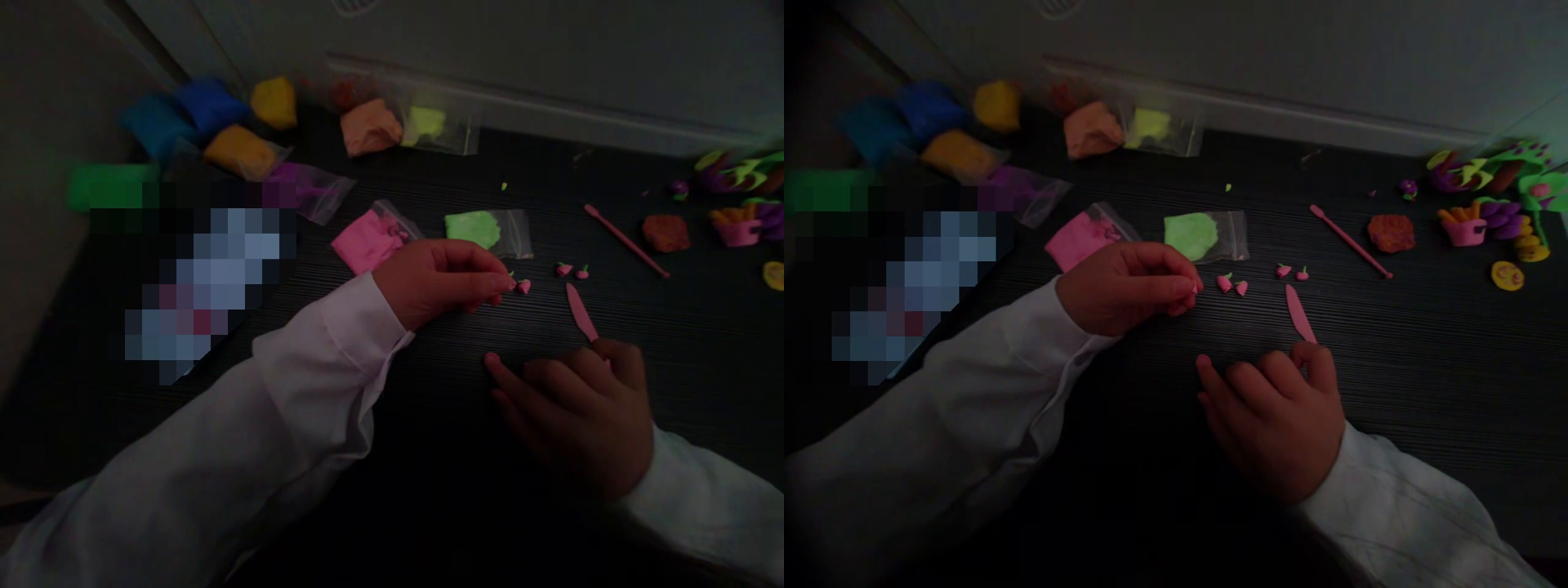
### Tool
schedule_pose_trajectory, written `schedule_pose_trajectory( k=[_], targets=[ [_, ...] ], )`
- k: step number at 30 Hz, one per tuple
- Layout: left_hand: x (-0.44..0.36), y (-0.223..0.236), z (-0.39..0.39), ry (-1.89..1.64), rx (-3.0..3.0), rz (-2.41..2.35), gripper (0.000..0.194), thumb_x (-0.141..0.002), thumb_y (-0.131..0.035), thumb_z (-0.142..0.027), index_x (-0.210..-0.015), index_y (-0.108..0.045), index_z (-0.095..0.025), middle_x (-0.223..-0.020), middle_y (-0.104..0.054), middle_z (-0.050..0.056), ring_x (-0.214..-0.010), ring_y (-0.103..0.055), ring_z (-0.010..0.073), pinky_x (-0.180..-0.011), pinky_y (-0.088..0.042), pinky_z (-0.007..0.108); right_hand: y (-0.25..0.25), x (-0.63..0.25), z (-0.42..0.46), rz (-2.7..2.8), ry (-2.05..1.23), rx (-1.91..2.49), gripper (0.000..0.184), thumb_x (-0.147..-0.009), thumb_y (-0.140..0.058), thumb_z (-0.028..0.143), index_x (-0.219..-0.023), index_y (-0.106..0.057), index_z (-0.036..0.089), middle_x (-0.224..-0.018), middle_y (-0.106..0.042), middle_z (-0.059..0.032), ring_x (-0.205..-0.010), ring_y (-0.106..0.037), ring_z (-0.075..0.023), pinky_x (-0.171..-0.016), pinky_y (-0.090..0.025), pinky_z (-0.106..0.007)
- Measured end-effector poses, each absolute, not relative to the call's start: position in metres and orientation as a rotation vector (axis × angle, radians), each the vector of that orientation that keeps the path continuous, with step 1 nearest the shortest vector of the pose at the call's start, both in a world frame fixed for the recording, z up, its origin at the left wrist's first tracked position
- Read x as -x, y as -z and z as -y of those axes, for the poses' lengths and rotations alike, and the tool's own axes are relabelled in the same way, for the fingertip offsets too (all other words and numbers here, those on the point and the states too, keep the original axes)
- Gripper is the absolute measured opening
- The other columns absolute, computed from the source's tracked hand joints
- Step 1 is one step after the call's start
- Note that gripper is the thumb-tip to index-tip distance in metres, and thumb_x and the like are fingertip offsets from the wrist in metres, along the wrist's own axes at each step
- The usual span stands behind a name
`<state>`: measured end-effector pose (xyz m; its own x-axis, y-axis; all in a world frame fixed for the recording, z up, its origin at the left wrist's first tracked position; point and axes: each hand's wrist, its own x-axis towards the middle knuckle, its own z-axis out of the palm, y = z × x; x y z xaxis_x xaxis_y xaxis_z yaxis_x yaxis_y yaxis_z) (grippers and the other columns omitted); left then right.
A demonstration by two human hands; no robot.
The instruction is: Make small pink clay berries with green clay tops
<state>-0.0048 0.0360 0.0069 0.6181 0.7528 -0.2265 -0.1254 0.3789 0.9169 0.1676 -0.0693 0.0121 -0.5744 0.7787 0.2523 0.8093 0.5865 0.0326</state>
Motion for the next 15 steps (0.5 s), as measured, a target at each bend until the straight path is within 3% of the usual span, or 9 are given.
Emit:
schedule_pose_trajectory(
  k=[8,15],
  targets=[
    [0.0048,-0.0074,-0.0359,-0.618,-1.036,-0.729,0.007,-0.065,-0.058,-0.020,-0.069,-0.057,-0.014,-0.060,-0.056,-0.003,-0.055,-0.049,0.0043,-0.052,-0.038,0.019,-0.0164,-0.1744,0.0617,2.391,-0.055,1.265,0.023,-0.068,-0.061,0.018,-0.090,-0.062,0.024,-0.068,-0.056,0.0002,-0.064,-0.046,-0.0116,-0.067,-0.032,-0.035],
    [0.0042,-0.0080,-0.0363,-0.622,-1.049,-0.737,0.007,-0.064,-0.058,-0.020,-0.068,-0.058,-0.014,-0.058,-0.056,-0.003,-0.053,-0.048,0.0038,-0.051,-0.038,0.018,-0.0166,-0.1731,0.0607,2.457,-0.101,1.283,0.017,-0.069,-0.061,0.023,-0.085,-0.063,0.026,-0.067,-0.060,0.0013,-0.062,-0.048,-0.0123,-0.069,-0.029,-0.037]
  ],
)
